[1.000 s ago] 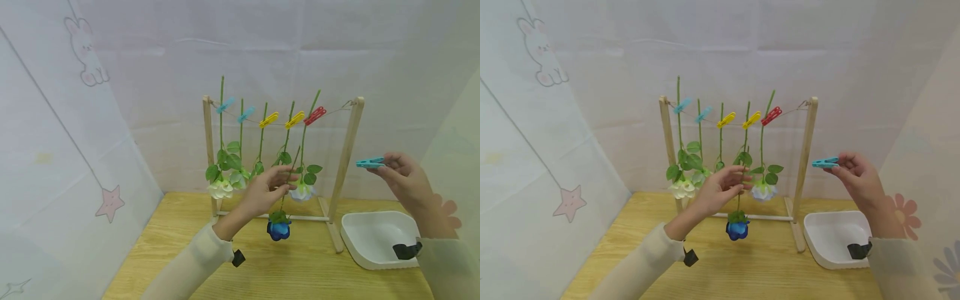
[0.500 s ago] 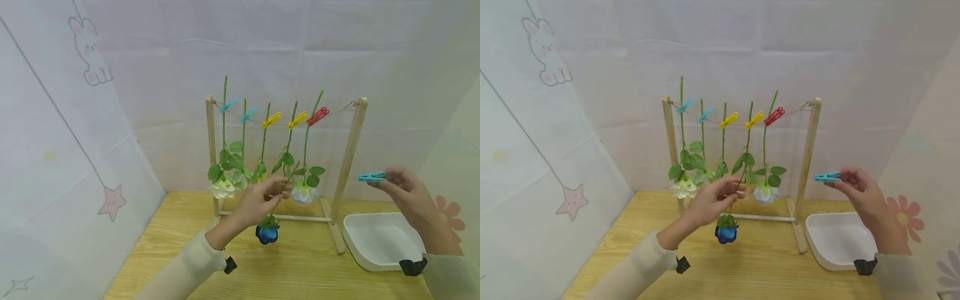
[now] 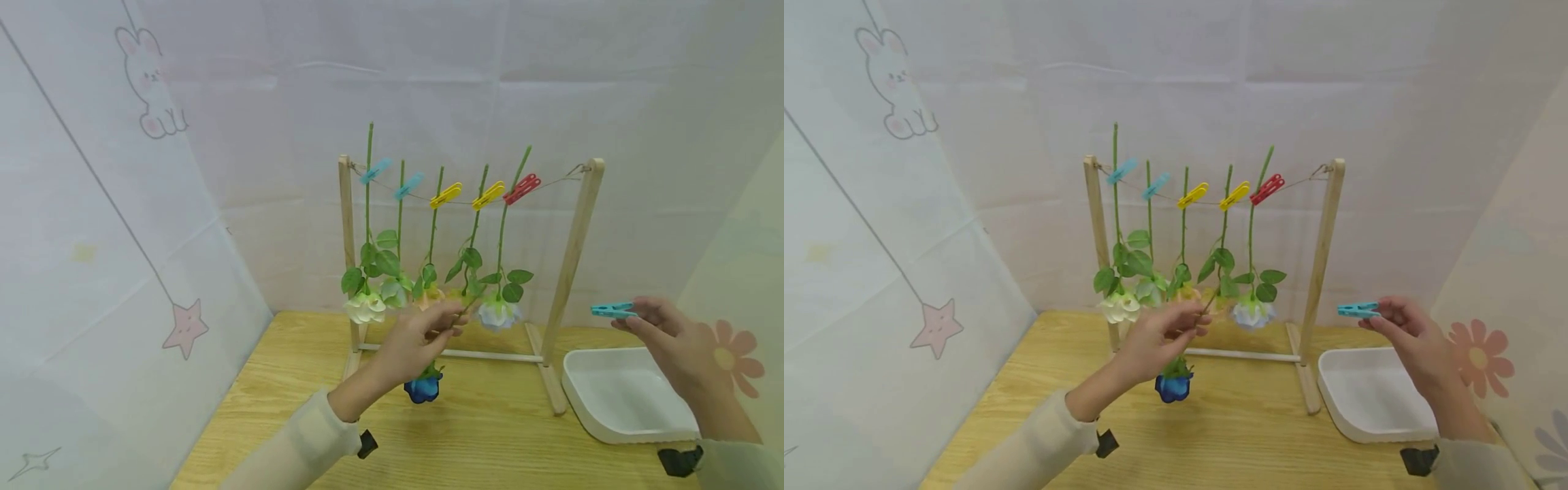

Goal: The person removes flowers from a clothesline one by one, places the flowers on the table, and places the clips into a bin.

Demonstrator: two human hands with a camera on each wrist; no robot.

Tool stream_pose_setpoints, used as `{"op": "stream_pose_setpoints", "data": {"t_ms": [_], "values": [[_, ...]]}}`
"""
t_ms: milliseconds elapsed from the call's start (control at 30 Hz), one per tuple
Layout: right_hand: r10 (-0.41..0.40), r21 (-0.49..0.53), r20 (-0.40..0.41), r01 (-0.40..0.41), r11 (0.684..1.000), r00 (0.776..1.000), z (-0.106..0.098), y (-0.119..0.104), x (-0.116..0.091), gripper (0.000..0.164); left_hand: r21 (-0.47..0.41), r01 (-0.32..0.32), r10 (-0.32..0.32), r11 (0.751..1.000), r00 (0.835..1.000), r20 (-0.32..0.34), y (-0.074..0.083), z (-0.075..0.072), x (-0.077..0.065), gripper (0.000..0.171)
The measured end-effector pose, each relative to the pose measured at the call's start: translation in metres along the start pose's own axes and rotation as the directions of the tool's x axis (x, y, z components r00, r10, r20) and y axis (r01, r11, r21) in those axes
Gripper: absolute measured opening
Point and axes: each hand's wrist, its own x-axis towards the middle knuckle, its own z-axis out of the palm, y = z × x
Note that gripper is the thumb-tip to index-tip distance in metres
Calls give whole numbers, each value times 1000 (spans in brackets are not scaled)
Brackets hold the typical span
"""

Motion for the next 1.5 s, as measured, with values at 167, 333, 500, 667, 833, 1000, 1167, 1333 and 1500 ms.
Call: {"op": "stream_pose_setpoints", "data": {"t_ms": [167,333,500,667,833,1000,1167,1333,1500], "values": [[25,-40,-31,-26,999,999,-4,8,-9,34,64,15,-17,998,1000,22,0,0,-7,40],[-18,86,7,17,996,1000,-8,21,-15,39,146,17,-23,989,999,36,-2,2,-14,37],[-25,153,36,20,988,999,-11,33,-22,43,223,-15,8,975,999,32,-4,4,-20,34],[-6,131,20,3,991,1000,-13,41,-29,41,296,-35,25,954,999,37,-7,7,-27,31],[21,102,-7,-20,995,1000,-15,47,-35,39,339,-52,37,940,998,49,-10,10,-34,33],[11,69,-8,-11,998,1000,-18,53,-39,39,393,-72,49,917,996,70,-9,11,-38,36],[-27,143,20,23,989,999,-19,56,-41,40,481,-106,80,870,994,76,-7,14,-41,44],[1,154,13,-3,988,1000,-23,60,-46,41,599,-143,134,788,989,60,-7,22,-47,54],[49,137,-17,-46,990,999,-26,63,-52,39,665,-158,151,730,986,68,-7,30,-52,57]]}}
